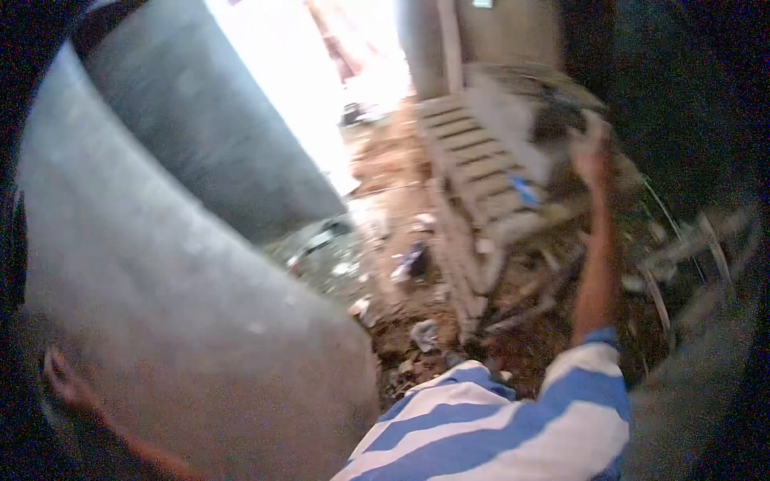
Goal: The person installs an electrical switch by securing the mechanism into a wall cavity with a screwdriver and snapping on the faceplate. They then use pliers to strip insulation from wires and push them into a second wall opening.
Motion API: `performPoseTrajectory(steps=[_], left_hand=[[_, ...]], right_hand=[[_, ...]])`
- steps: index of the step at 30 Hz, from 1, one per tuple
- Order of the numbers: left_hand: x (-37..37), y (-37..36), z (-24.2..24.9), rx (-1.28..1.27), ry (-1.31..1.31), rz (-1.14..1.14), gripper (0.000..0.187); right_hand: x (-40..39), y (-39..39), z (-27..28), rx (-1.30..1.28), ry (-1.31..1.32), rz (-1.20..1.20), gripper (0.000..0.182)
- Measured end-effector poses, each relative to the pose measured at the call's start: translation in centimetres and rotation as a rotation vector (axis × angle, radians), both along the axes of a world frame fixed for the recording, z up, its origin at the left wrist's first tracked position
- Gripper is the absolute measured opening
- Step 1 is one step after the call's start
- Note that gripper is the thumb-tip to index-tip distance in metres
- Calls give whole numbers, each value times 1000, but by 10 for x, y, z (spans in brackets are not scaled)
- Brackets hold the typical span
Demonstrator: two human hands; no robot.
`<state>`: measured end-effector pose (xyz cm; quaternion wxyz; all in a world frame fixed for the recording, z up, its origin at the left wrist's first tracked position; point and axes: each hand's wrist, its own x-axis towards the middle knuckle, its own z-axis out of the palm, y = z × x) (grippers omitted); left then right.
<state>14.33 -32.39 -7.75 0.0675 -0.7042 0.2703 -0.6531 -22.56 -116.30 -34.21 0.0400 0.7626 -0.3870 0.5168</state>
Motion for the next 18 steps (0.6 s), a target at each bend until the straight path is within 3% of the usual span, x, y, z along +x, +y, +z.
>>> performPoseTrajectory(steps=[1, 2, 7, 9, 14, 18], left_hand=[[-3, -3, -3, -130, 74, 17, 23], [-11, -9, -2, 46, -18, 225, 24], [22, 29, 13, 88, -20, 162, 25], [10, 14, 12, 87, -62, 187, 25], [-22, -23, 12, 55, -137, 237, 25], [13, 18, 9, -80, -17, -43, 27]], right_hand=[[1, 32, 23, -6, -1, -32, 44], [3, 54, 40, -19, -67, -31, 39], [24, 42, 70, -92, -68, -5, 38], [35, 40, 89, -34, 237, -94, 51], [54, 39, 105, 113, 452, -174, 55], [66, 34, 112, 208, 577, -230, 47]])
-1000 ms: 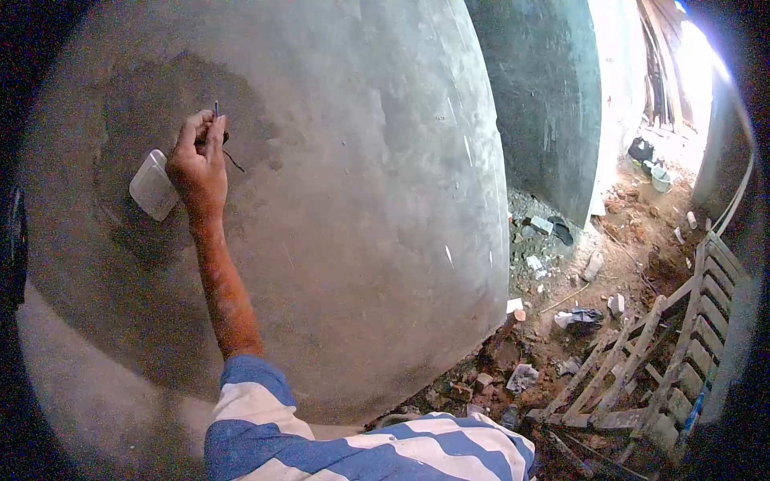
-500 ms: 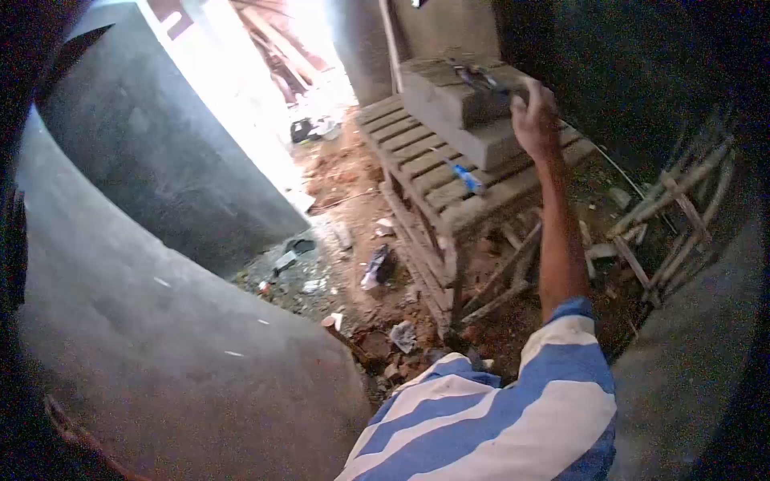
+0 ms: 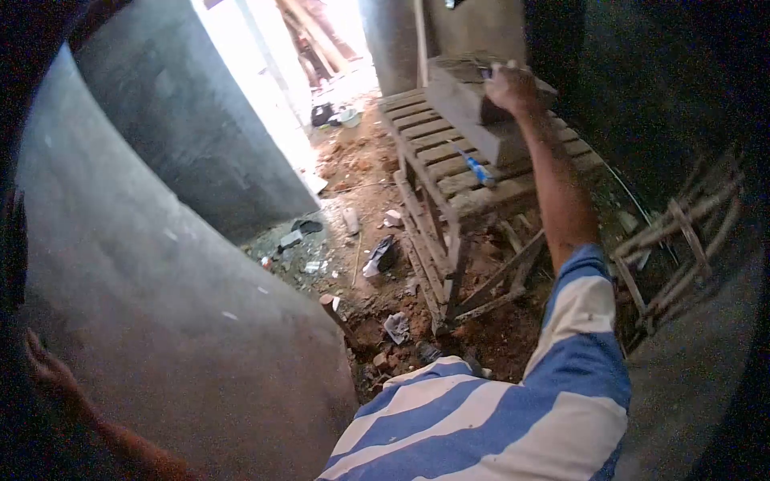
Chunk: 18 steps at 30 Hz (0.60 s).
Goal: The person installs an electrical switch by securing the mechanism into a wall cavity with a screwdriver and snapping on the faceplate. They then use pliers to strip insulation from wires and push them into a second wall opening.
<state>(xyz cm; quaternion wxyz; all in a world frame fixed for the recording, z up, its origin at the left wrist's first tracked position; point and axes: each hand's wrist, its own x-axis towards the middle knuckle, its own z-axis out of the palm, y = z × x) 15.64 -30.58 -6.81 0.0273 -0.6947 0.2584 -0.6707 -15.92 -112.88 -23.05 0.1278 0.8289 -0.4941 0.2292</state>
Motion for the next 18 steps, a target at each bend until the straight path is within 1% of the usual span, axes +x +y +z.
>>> performPoseTrajectory(steps=[2, 3, 5, 6, 7, 9, 10, 11, 12, 13, 14, 15, 16, 17, 18], left_hand=[[-18, -19, -9, -145, 9, 52, 28], [-14, -16, -9, -157, 12, 81, 28], [-5, -8, -10, -267, 1, -104, 29], [11, 6, -12, -332, 64, -276, 36], [-59, -90, -10, -394, -117, -348, 35], [-63, -97, -11, -422, -97, -444, 42], [-34, -71, -11, -488, -22, -406, 34], [-6, -39, -12, -554, 35, -358, 28], [-14, -47, -12, -445, -37, -345, 29], [-28, -62, -9, -577, 94, -395, 33], [-38, -67, -10, -498, 85, -348, 32], [-48, -74, -9, -554, 139, -327, 31], [-56, -81, -7, -610, 196, -320, 29], [-60, -86, -5, -587, 163, -354, 25], [-63, -90, -3, -558, 140, -398, 22]], right_hand=[[7, -12, -3, 61, -9, -32, 46], [10, -13, -3, 83, -33, -45, 47], [10, -28, -8, 89, -51, -41, 47], [8, -44, -16, 24, 71, 4, 48], [10, -54, -15, -48, 190, 48, 49], [15, -35, -6, -12, -49, -3, 50], [15, -1, 7, -72, -70, 21, 52], [15, -19, 9, -91, 4, 43, 53], [15, -36, 13, -78, 7, 130, 51], [24, -31, 18, -146, -49, 73, 49], [31, -49, 24, -124, -49, 45, 49], [43, -60, 26, -143, -32, 2, 43], [50, -56, 34, -219, 29, 77, 39], [67, -138, 9, -499, -98, 209, 41], [81, -83, 24, -221, -341, 433, 41]])
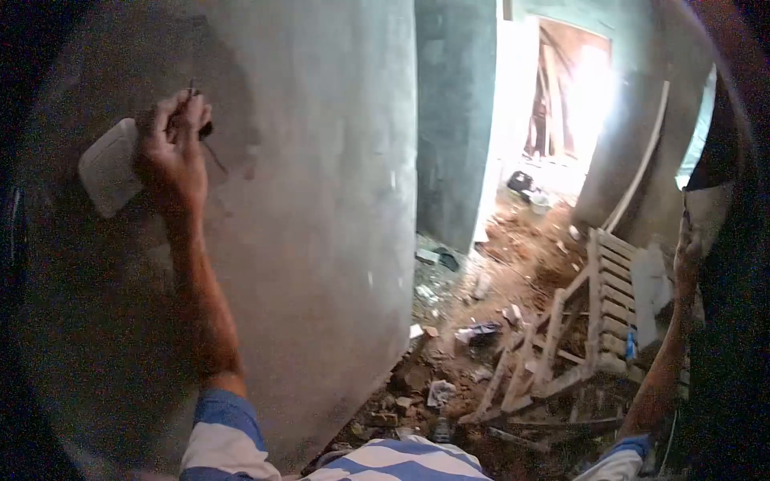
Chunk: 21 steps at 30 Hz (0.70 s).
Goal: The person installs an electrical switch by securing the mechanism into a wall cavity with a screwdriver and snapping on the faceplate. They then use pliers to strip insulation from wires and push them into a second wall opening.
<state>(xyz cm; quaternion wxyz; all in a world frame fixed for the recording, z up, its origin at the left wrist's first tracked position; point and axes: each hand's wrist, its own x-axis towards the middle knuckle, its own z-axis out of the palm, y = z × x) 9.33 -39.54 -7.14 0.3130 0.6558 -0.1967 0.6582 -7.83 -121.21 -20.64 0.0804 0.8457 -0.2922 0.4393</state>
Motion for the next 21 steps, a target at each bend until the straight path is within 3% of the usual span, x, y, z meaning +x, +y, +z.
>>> performPoseTrajectory(steps=[2, 4, 6, 8, 10, 11, 14, 16, 21], left_hand=[[-2, -4, -3, -3, -13, -15, 18], [0, -2, -1, 0, -41, -38, 15], [4, 0, -4, 6, -57, -108, 12], [9, 3, -4, 25, -93, -86, 12], [6, 2, -6, 149, -143, 127, 12], [-3, -3, -4, 196, -155, 224, 12], [4, -5, -3, 234, -246, 192, 8], [5, -6, -3, 222, -216, 200, 7], [2, -5, -2, 313, -171, 320, 6]], right_hand=[[30, 125, 35, 571, -472, 606, 44], [75, 228, 19, 136, -261, 650, 41], [86, 379, 50, 967, -390, 986, 31], [86, 449, 60, 1004, -132, 1116, 27], [139, 471, 35, 811, -175, 1563, 25], [143, 495, 41, 875, -131, 1664, 26], [160, 560, 59, 943, -72, 1902, 27], [172, 580, 78, 649, 29, 1858, 28], [214, 627, 82, 660, -111, 1898, 27]])
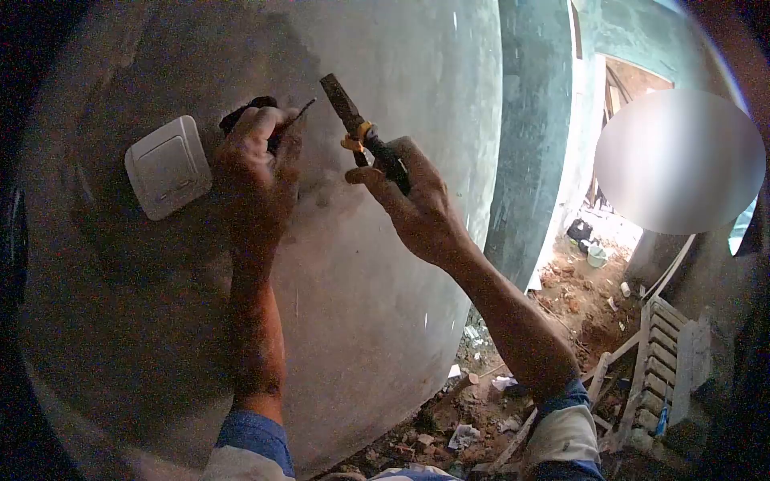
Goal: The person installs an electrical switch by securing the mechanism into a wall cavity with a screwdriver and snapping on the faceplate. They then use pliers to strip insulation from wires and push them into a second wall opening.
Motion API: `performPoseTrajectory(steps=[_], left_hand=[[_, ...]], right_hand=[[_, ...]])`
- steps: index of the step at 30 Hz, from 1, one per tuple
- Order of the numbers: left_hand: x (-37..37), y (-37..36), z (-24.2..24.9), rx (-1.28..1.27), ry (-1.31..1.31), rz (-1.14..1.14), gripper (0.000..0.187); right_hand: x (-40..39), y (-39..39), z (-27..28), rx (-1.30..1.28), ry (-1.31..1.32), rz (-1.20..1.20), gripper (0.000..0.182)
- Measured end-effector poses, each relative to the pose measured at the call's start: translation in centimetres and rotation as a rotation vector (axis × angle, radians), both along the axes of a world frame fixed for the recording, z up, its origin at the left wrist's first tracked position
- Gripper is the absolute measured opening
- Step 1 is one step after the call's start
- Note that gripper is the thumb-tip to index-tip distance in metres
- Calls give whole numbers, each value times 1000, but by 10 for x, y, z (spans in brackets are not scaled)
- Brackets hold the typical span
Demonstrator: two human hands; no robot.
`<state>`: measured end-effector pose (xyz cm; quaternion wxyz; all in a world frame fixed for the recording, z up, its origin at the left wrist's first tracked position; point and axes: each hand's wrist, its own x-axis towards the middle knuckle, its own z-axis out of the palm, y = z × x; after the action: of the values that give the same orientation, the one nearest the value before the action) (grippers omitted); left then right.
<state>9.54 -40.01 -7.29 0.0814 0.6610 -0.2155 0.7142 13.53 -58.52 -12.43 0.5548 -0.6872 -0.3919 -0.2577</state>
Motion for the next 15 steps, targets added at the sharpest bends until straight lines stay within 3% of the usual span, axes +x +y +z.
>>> performPoseTrajectory(steps=[10, 15], left_hand=[[0, -6, -2, -75, 23, 47, 9], [0, -6, -3, -130, 77, -51, 9]], right_hand=[[12, 15, -2, 79, -15, 179, 25], [10, 18, 0, 7, -109, -48, 26]])
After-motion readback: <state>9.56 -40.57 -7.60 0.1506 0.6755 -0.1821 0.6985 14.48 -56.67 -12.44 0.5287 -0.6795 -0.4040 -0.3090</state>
